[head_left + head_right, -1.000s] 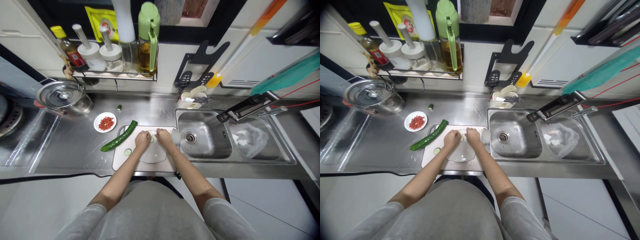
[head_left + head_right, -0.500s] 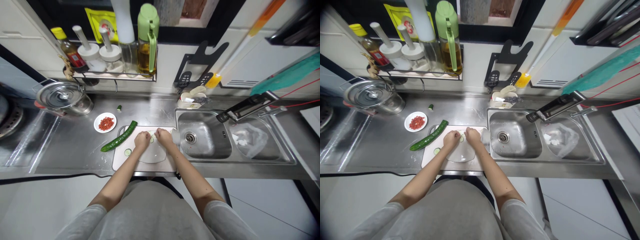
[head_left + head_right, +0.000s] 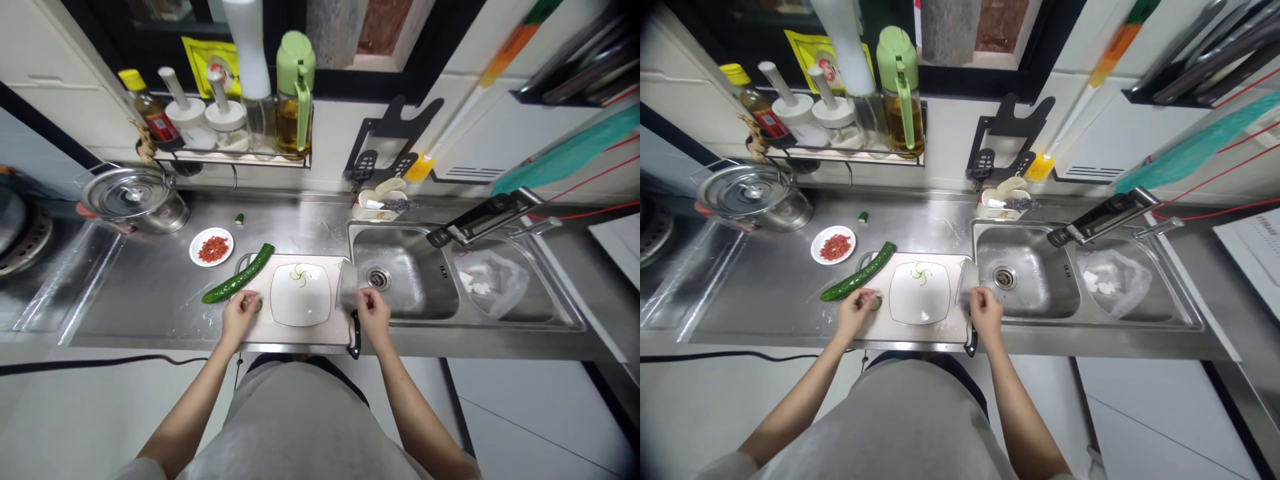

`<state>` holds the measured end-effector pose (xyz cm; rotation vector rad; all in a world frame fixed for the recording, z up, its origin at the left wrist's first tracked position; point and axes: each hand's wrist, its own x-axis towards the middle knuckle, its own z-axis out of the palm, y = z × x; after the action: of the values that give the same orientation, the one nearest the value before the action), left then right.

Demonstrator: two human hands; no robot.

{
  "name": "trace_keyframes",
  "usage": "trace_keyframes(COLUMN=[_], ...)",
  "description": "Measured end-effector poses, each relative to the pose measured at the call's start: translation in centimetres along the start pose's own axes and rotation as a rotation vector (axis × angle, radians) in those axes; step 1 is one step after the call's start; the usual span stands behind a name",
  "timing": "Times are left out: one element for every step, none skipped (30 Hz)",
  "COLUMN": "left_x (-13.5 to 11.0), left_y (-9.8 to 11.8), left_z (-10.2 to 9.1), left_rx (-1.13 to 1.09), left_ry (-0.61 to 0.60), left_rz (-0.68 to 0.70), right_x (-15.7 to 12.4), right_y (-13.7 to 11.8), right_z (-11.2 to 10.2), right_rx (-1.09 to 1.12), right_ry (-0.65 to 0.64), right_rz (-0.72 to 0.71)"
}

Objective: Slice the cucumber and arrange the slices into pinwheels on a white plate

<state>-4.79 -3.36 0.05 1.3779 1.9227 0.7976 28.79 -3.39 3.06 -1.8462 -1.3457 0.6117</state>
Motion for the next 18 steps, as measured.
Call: trace_keyframes(left_x=[-0.6, -1.0, -1.4, -1.7, -1.9, -2.0, -2.1, -2.1, -2.0, -2.0, -1.9, -1.8, -1.7, -1.7, -1.6, -1.6, -1.6, -1.6], left_y=[-0.6, -1.2, -1.5, -1.8, -2.0, -2.0, -2.0, -2.0, -1.9, -1.8, -1.7, -1.7, -1.6, -1.6, -1.6, -1.6, -1.5, -1.5], left_z=[-0.3, -0.5, -0.7, -0.8, -0.9, -1.0, -1.2, -1.3, -1.4, -1.4, -1.5, -1.5, -1.5, -1.4, -1.3, -1.1, -0.9, -0.7], left_rx=[0.034, 0.064, 0.094, 0.125, 0.156, 0.186, 0.213, 0.235, 0.255, 0.275, 0.299, 0.325, 0.353, 0.379, 0.401, 0.419, 0.432, 0.443], left_ry=[-0.004, -0.004, -0.004, -0.001, 0.005, 0.015, 0.025, 0.034, 0.038, 0.038, 0.032, 0.021, 0.009, 0.0, -0.006, -0.008, -0.008, -0.005], left_rz=[-0.02, -0.04, -0.056, -0.067, -0.071, -0.069, -0.064, -0.059, -0.059, -0.062, -0.068, -0.073, -0.075, -0.074, -0.072, -0.073, -0.075, -0.079], right_x=[-0.6, -1.0, -1.4, -1.7, -2.0, -2.1, -2.3, -2.4, -2.5, -2.6, -2.7, -2.8, -3.0, -3.1, -3.3, -3.5, -3.6, -3.7], right_y=[0.4, 0.8, 1.1, 1.3, 1.4, 1.4, 1.4, 1.3, 1.3, 1.3, 1.3, 1.4, 1.6, 1.7, 1.8, 1.9, 2.0, 2.0], right_z=[-0.3, -0.5, -0.6, -0.6, -0.7, -0.6, -0.6, -0.5, -0.4, -0.3, -0.1, 0.0, 0.2, 0.3, 0.5, 0.6, 0.8, 0.9], right_rx=[-0.002, -0.002, 0.0, 0.003, 0.008, 0.013, 0.018, 0.022, 0.026, 0.028, 0.03, 0.03, 0.03, 0.028, 0.025, 0.02, 0.015, 0.011], right_ry=[0.007, 0.013, 0.018, 0.023, 0.029, 0.034, 0.039, 0.043, 0.046, 0.048, 0.05, 0.049, 0.048, 0.043, 0.037, 0.028, 0.019, 0.008], right_rz=[0.017, 0.031, 0.042, 0.047, 0.049, 0.047, 0.042, 0.036, 0.03, 0.023, 0.014, 0.002, -0.011, -0.024, -0.036, -0.047, -0.056, -0.063])
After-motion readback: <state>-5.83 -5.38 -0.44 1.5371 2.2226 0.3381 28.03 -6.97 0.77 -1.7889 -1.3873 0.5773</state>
